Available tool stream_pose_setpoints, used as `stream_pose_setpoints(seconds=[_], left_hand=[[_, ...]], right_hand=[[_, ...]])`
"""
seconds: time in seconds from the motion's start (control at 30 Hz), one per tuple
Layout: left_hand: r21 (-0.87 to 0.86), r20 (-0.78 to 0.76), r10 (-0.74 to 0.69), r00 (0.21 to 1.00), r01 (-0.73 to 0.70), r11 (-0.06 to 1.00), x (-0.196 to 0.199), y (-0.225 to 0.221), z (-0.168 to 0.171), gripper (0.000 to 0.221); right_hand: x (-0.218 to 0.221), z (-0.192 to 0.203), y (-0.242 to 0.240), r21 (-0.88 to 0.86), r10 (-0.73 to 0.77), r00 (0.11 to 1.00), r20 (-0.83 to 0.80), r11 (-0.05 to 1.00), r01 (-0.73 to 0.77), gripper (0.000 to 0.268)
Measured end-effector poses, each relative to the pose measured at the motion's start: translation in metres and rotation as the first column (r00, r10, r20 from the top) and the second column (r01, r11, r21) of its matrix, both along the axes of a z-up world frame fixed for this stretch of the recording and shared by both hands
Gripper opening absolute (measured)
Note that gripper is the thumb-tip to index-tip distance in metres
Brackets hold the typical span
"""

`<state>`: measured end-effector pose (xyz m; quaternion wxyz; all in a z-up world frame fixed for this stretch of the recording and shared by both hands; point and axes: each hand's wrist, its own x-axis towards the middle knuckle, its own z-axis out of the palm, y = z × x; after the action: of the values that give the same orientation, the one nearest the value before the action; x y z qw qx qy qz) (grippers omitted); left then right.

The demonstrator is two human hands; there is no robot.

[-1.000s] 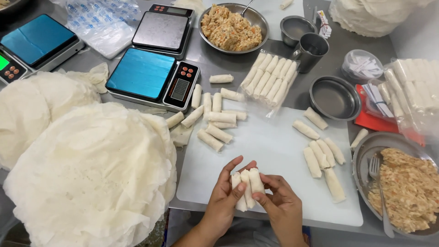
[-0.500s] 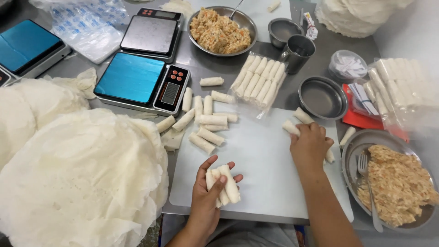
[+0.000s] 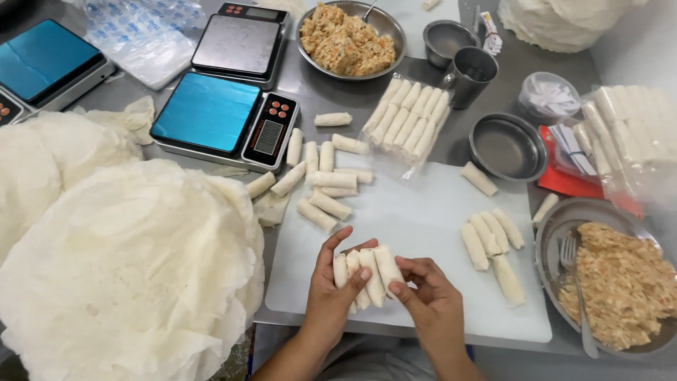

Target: Workers are manually rolling spring rolls, weighing them on digital scales, and packaging them into plastic bags.

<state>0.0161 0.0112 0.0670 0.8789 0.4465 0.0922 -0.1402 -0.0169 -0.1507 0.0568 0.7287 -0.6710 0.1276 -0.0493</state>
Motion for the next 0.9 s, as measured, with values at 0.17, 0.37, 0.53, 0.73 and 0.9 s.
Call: stream_pose_setpoints(seconds=[0.17, 0.37, 0.53, 0.73, 0.9], left_hand=[[-0.183, -0.258, 0.086, 0.962, -0.136, 0.974, 0.0, -0.007, -0.008, 0.07], [-0.22, -0.366, 0.001, 0.931, -0.088, 0.972, 0.003, -0.001, 0.013, 0.064], [-0.113, -0.299, 0.012, 0.954, -0.048, 0.992, 0.005, -0.013, 0.0, 0.073], [0.109, -0.114, -0.016, 0.993, 0.028, 0.994, 0.007, -0.009, 0.007, 0.079], [0.101, -0.05, -0.061, 0.997, 0.066, 0.993, 0.002, -0.003, 0.009, 0.079]], right_hand=[[-0.006, 0.009, -0.006, -0.464, 0.375, 0.919, 0.124, 0.841, -0.28, 0.047], [0.043, -0.046, -0.119, -0.998, -0.237, 0.97, 0.055, -0.048, 0.044, 0.046], [0.033, -0.006, -0.081, -0.739, -0.146, 0.989, -0.002, 0.667, 0.096, 0.026], [0.015, 0.011, -0.04, -0.037, 0.107, 0.967, -0.232, 0.992, -0.119, 0.037], [0.005, 0.016, -0.029, 0.015, 0.011, 0.977, -0.213, 1.0, -0.008, 0.049]])
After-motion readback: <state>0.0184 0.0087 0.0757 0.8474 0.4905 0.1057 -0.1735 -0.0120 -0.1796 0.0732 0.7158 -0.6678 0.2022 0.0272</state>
